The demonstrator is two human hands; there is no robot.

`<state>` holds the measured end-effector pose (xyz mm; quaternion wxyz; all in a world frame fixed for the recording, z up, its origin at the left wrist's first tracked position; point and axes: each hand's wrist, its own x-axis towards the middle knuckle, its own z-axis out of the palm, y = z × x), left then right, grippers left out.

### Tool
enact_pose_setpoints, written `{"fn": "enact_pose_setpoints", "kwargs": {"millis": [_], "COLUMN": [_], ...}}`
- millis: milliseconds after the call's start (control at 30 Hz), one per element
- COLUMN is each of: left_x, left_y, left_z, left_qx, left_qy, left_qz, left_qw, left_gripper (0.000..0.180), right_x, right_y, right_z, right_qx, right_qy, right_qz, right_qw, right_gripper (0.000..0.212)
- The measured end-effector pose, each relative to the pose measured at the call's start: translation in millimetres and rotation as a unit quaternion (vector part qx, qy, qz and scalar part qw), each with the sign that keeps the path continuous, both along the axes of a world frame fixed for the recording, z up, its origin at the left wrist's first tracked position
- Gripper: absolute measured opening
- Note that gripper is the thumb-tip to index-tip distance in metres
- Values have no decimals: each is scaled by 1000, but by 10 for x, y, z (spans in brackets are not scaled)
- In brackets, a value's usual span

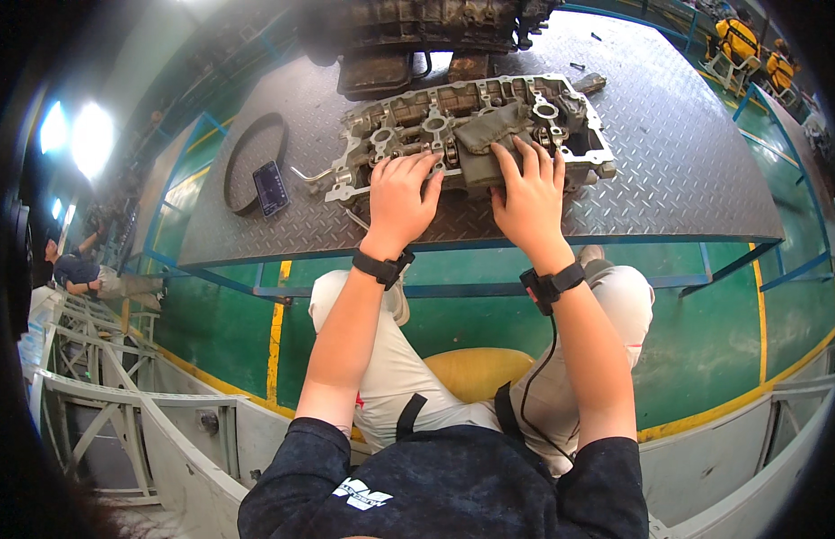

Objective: The person scrubs the surface of a disassembled engine block with a dark abrasive pad, moving it back and forth across the metal. The person occasionally pauses to reposition the pad or adjust their grip while continuing to clean the same area.

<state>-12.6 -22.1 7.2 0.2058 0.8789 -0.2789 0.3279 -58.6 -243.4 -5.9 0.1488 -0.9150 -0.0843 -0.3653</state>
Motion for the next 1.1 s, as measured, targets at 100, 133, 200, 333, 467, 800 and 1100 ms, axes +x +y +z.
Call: {"fn": "enact_pose_setpoints", "kwargs": {"millis": [100,133,200,333,467,800,1100], "left_x": [-9,-10,-12,-20,-13,-63,-65], "left_y": [18,20,19,-3,-10,-35,-40], "left_z": [7,7,-1,-44,-68,-70,-89], "left_qx": [6,5,-2,23,23,28,50], "left_qy": [21,6,-25,-40,-36,-29,-28], "left_qz": [3,5,10,17,18,36,45], "left_qw": [1000,1000,1000,999,999,999,997], "left_gripper": [29,30,31,36,37,39,41], "right_x": [-6,-10,-21,-28,-32,-39,-18], "right_y": [-11,-17,-32,-39,-43,-41,-35], "right_z": [-5,-6,-7,-13,-14,-10,-27], "right_qx": [-7,-6,-2,-12,-13,-7,-14], "right_qy": [-6,-5,-6,-4,-2,3,-4], "right_qz": [2,6,15,11,14,14,7], "right_qw": [1000,1000,1000,1000,1000,1000,1000], "right_gripper": [74,74,74,76,77,79,76]}}
